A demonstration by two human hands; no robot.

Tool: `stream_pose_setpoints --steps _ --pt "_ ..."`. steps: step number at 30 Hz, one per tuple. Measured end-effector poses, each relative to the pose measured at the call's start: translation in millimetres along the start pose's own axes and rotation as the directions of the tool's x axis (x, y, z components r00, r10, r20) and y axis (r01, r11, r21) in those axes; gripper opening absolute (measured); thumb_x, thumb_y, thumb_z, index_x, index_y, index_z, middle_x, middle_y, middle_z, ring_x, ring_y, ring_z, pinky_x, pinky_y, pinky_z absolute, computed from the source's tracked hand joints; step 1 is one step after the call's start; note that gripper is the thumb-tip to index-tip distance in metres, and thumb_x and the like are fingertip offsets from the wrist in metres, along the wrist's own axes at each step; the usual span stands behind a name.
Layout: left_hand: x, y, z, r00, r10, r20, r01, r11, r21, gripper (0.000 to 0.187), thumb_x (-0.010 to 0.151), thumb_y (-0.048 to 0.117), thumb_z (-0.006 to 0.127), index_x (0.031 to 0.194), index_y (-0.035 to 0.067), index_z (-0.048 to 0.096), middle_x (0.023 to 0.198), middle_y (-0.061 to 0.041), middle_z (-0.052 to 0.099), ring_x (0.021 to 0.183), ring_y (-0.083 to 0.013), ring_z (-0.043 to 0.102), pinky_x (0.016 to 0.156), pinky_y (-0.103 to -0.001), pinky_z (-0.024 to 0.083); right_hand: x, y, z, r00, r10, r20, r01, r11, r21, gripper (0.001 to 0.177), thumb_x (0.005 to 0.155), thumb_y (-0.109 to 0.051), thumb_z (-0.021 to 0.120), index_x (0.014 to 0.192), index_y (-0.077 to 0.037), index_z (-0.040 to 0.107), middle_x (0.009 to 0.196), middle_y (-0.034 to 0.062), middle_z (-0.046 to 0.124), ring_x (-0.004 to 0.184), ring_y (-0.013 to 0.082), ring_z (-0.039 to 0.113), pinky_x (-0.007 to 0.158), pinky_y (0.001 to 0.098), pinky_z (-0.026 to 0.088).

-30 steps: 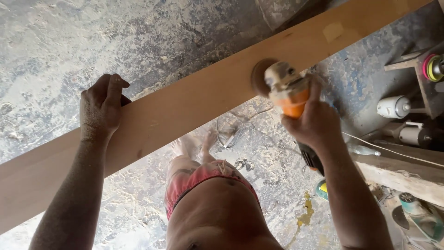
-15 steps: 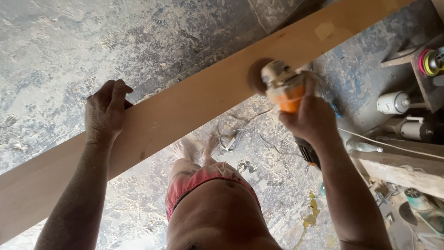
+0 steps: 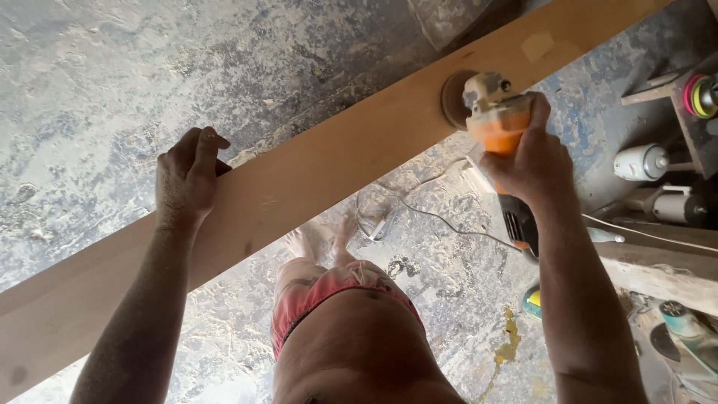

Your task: Sanding a long wooden board using a power angle grinder with a sanding disc.

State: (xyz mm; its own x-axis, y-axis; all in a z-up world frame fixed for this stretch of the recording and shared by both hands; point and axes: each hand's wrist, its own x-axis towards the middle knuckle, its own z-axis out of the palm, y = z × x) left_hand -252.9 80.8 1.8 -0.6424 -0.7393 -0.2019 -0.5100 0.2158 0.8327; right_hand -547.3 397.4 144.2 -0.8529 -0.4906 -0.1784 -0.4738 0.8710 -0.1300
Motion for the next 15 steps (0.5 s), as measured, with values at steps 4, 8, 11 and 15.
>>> stream_pose_setpoints --steps 4,8,11,15 --pt "1.4 11.4 -1.4 1.0 -0.029 -0.007 0.028 0.999 -0.016 0.046 0.113 0.049 0.037 0.103 0.02 0.071 0.073 -0.011 0.071 0.077 -0.0354 0.071 0.08 -0.049 0.054 -31.0 -38.9 2.8 0.994 0.019 0.109 -0.013 0.999 -0.053 0.096 0.074 -0.036 0.072 0.151 -0.018 0.018 0.105 0.0317 0.068 0.1 0.0564 0.066 0.095 0.065 0.047" --pt "9.1 4.6 2.2 0.992 -0.12 0.039 0.125 0.976 -0.178 0.05 0.106 0.058 0.038 0.104 0.021 0.071 0.079 -0.009 0.072 0.075 -0.0252 0.072 0.074 -0.039 0.055 -67.6 -83.1 11.8 0.95 -0.136 0.281 0.152 0.988 -0.035 0.092 0.077 -0.032 0.066 0.154 -0.009 0.02 0.092 0.0288 0.07 0.086 0.0488 0.072 0.084 0.0607 0.056" --pt "3.7 4.5 -0.8 0.99 -0.133 0.043 0.139 0.96 -0.244 0.047 0.103 0.057 0.04 0.112 0.019 0.066 0.091 -0.011 0.072 0.084 -0.0244 0.073 0.069 -0.037 0.058 -85.1 -111.3 30.5 0.893 -0.378 0.242 0.383 0.923 0.031 0.084 0.079 -0.029 0.066 0.15 -0.003 0.028 0.081 0.023 0.068 0.069 0.0436 0.073 0.066 0.0591 0.06" --pt "-6.3 16.6 -7.3 0.993 -0.093 -0.072 0.062 0.933 -0.355 0.05 0.1 0.051 0.048 0.126 0.01 0.061 0.124 -0.013 0.061 0.112 -0.0275 0.065 0.081 -0.048 0.063 -88.4 -141.5 66.2 0.79 -0.569 0.229 0.576 0.816 0.04 0.093 0.077 -0.031 0.069 0.153 -0.006 0.022 0.076 0.0195 0.066 0.059 0.0451 0.07 0.052 0.0558 0.058"
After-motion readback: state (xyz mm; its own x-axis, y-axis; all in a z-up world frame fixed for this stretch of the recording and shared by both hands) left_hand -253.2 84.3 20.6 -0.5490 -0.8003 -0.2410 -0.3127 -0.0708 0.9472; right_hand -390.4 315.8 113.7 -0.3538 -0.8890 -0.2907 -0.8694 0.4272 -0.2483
